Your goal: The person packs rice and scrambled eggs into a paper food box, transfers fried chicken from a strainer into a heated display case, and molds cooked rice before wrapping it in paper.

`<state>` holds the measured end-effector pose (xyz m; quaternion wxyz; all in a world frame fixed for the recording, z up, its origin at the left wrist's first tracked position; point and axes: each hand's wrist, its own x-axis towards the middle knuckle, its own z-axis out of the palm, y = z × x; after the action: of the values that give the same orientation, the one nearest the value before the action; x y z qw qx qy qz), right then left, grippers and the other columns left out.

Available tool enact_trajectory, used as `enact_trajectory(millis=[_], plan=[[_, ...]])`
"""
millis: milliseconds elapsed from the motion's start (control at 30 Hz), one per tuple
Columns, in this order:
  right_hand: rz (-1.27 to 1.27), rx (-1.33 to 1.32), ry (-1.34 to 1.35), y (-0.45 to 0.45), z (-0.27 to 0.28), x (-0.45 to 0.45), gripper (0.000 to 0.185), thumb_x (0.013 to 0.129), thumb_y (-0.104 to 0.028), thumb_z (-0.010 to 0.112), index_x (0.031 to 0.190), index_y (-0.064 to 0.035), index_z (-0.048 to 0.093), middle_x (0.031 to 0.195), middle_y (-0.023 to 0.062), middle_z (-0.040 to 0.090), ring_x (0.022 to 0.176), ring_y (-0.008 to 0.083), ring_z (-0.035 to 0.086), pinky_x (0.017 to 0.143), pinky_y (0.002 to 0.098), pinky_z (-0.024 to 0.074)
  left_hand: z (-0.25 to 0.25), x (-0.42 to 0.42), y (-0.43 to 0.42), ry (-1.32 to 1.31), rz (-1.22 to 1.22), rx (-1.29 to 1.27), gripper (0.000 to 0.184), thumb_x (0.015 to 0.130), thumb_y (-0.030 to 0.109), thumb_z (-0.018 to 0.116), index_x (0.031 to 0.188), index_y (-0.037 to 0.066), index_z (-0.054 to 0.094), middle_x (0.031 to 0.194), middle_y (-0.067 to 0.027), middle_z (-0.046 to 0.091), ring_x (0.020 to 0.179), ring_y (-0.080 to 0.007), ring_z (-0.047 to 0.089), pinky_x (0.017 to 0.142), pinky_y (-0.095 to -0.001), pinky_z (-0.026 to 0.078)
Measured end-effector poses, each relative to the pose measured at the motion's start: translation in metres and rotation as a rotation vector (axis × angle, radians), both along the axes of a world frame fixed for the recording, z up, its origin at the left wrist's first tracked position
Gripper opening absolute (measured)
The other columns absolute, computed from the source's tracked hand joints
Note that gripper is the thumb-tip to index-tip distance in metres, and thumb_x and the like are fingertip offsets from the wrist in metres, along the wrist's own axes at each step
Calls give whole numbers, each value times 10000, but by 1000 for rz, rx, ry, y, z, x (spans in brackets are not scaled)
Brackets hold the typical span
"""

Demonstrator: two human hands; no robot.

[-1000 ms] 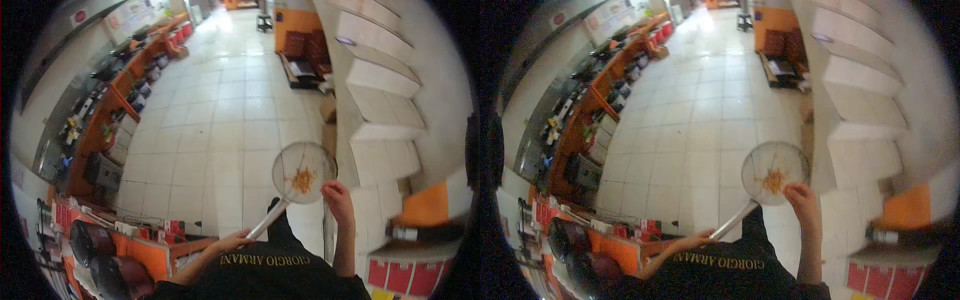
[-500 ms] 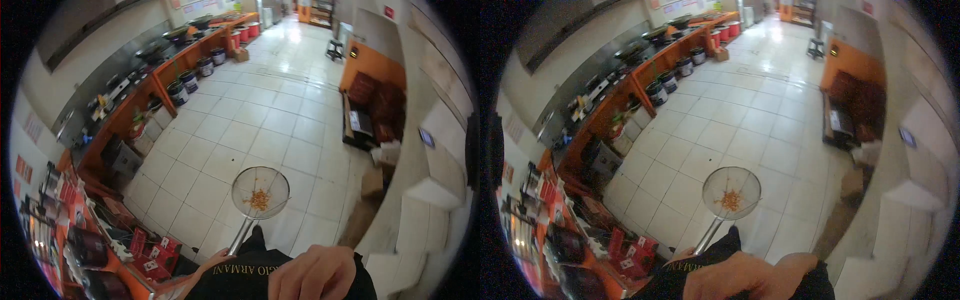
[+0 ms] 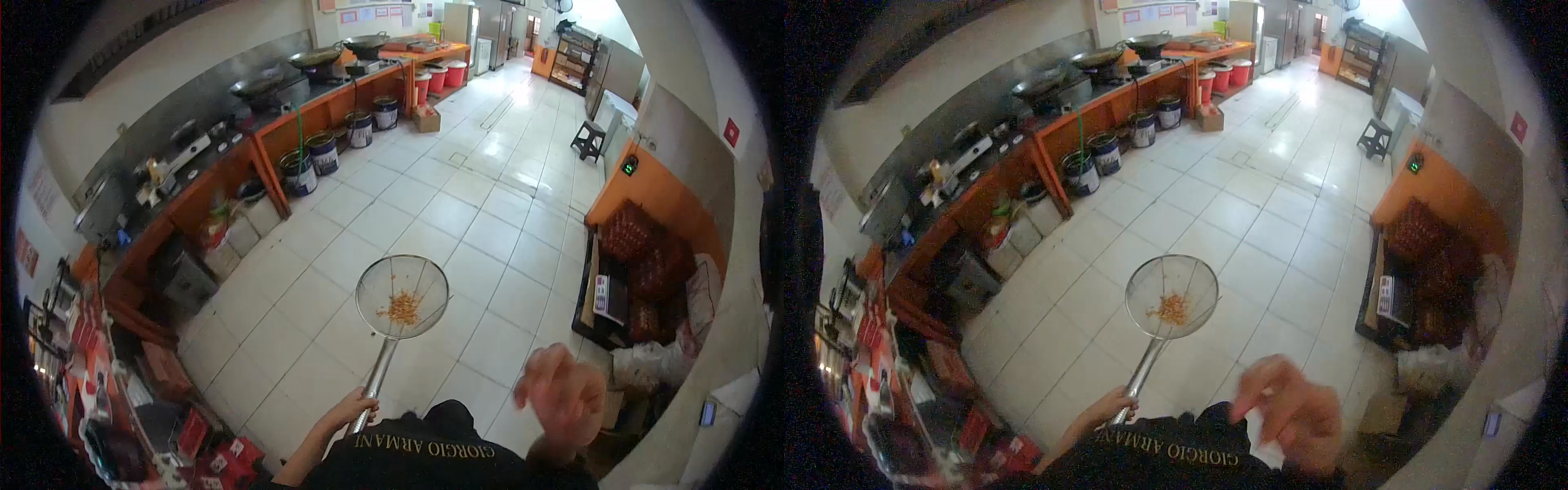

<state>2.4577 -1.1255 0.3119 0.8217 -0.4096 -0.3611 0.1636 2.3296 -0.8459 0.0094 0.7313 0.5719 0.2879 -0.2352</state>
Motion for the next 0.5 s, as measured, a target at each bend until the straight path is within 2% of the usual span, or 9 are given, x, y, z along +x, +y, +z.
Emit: enact_trajectory(millis=[67, 133, 167, 233, 300, 367, 433, 500], plan=[[-336, -70, 125, -9, -31, 61, 260, 895, -267, 544, 765, -42, 539, 856, 121, 514, 808, 212, 497, 707, 338, 438, 22, 72, 1, -10, 7, -6, 290, 860, 146, 571, 1056, 17, 400, 775, -64, 538, 595, -122, 555, 550, -274, 515], [-593, -200, 334, -24, -68, 125, 252, 895, -251, 549, 758, -48, 495, 883, 102, 528, 786, 181, 503, 655, 310, 446, 19, 142, 6, -70, 8, -87, 277, 866, 144, 563, 1053, 22, 400, 776, -47, 530, 594, -104, 544, 549, -259, 507], [-581, -193, 321, -29, -90, 157, 252, 895, -251, 549, 758, -48, 495, 883, 102, 528, 786, 181, 503, 655, 310, 446, 6, 175, 13, -83, 18, -139, 272, 867, 144, 562, 1051, 24, 402, 775, -41, 528, 598, -98, 540, 549, -253, 504], [-763, -395, 458, -45, -122, 217, 230, 898, -223, 546, 759, -49, 490, 920, 84, 548, 803, 158, 515, 651, 279, 441, 2, 236, 21, -93, 48, -179, 240, 868, 149, 564, 1021, 28, 423, 774, -32, 525, 606, -90, 534, 549, -242, 498], [-776, -451, 396, -53, -143, 286, 219, 904, -244, 530, 795, -54, 519, 939, 82, 556, 814, 156, 523, 657, 271, 440, 5, 299, 29, -69, 51, -210, 204, 875, 162, 550, 993, 31, 448, 767, -27, 525, 620, -77, 525, 532, -218, 476], [-786, -513, 354, -45, -140, 356, 223, 910, -264, 513, 832, -59, 549, 958, 81, 564, 826, 154, 530, 663, 263, 439, -15, 350, 35, -82, 84, -246, 192, 865, 175, 578, 939, 29, 478, 766, -34, 531, 613, -92, 538, 540, -235, 491], [-582, -133, 636, -11, -128, 437, 331, 922, -437, 432, 925, -130, 556, 1012, 25, 545, 841, 136, 499, 685, 270, 411, -18, 411, 57, -36, 65, -257, 201, 861, 183, 587, 922, 18, 492, 766, -38, 542, 614, -92, 539, 539, -234, 484], [-569, -166, 605, 35, -118, 503, 366, 930, -452, 399, 954, -129, 568, 1043, 33, 553, 850, 151, 506, 698, 270, 429, 11, 448, 71, -1, 93, -163, 207, 866, 170, 578, 930, -13, 506, 774, -44, 558, 646, -90, 547, 582, -221, 471]])
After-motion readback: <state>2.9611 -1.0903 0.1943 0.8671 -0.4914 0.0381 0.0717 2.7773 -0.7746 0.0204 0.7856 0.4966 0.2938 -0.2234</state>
